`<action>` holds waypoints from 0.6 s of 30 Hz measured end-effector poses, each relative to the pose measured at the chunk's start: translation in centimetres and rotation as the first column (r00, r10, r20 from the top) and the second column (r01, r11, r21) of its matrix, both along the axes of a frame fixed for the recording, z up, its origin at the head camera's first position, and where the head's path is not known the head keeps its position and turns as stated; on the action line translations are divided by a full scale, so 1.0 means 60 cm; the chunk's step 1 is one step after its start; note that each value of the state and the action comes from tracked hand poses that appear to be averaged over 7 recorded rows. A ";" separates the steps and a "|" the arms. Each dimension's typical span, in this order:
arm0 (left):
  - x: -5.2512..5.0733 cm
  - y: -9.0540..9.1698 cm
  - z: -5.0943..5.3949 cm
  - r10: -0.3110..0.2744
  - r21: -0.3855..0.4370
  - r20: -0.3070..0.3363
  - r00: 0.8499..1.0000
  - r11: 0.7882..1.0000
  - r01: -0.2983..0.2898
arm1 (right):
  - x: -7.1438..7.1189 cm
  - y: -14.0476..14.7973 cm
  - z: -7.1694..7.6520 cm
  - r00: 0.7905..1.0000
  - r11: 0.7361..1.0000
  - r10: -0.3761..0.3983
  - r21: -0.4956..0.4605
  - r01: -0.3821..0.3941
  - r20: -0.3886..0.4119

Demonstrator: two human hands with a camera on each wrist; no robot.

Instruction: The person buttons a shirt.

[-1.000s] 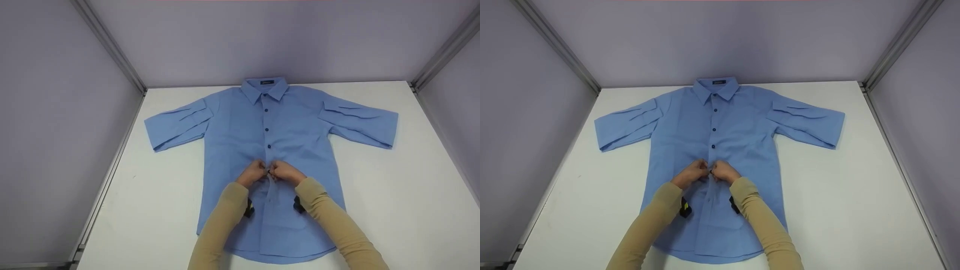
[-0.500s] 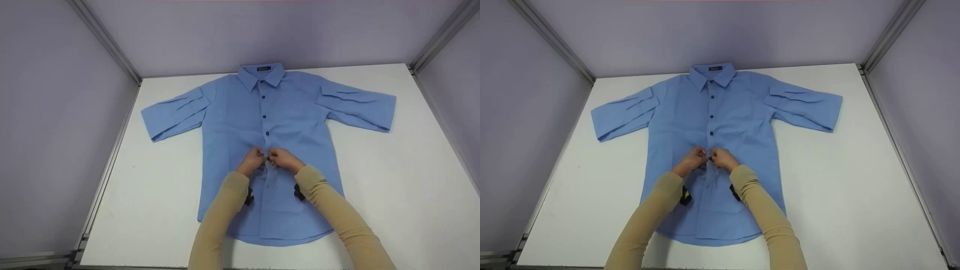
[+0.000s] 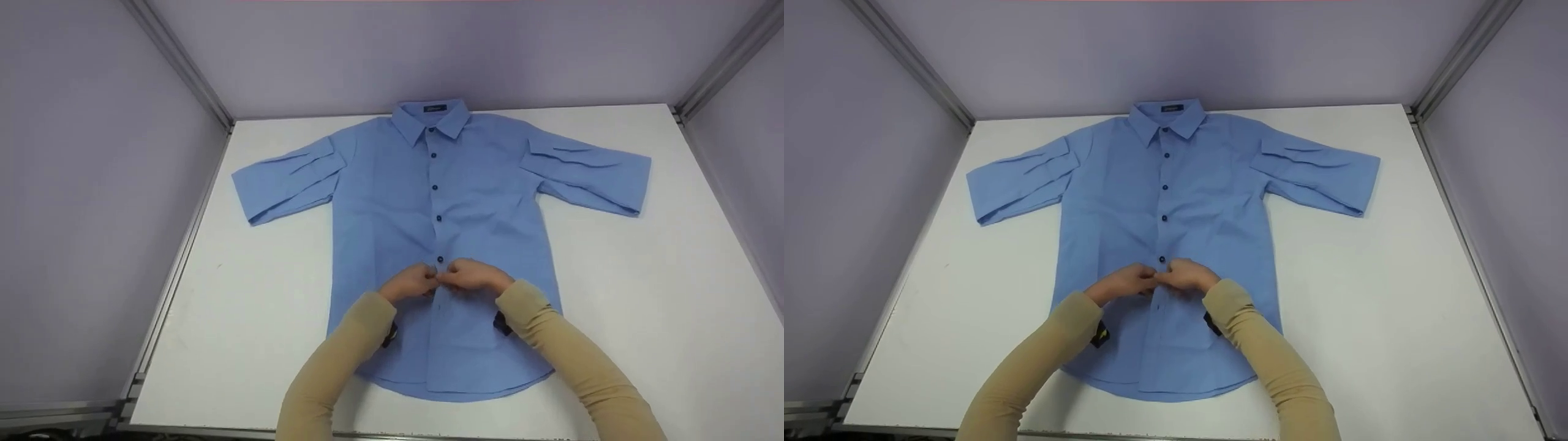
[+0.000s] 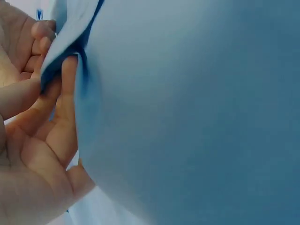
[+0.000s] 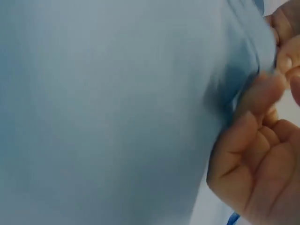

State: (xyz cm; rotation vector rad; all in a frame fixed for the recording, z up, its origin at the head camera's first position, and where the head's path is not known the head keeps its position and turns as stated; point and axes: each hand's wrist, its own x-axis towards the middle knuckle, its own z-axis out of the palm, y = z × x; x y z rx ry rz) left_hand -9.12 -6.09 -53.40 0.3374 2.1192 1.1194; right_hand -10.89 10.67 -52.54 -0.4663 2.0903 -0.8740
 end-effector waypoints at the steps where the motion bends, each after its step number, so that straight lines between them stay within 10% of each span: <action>1: 0.005 -0.001 -0.002 -0.010 0.023 0.008 1.000 1.000 0.009 | 0.005 -0.002 0.000 1.000 1.000 0.022 -0.003 -0.022 0.003; 6: 0.024 -0.005 -0.007 -0.026 0.093 0.068 0.997 0.995 0.019 | 0.014 -0.007 0.003 0.999 0.998 0.048 0.030 -0.048 0.001; 10: 0.034 -0.003 -0.010 -0.016 0.045 0.097 0.995 0.999 0.011 | -0.015 0.001 -0.011 0.991 0.995 -0.099 0.008 0.101 -0.090; 15: 0.036 -0.001 -0.011 0.108 0.040 0.235 0.966 0.992 -0.121 | -0.084 0.008 -0.057 0.869 0.924 -0.382 -0.133 0.358 -0.313; 18: 0.035 -0.002 -0.011 0.167 0.054 0.295 0.941 0.980 -0.191 | -0.111 -0.003 -0.058 0.804 0.905 -0.426 -0.186 0.383 -0.415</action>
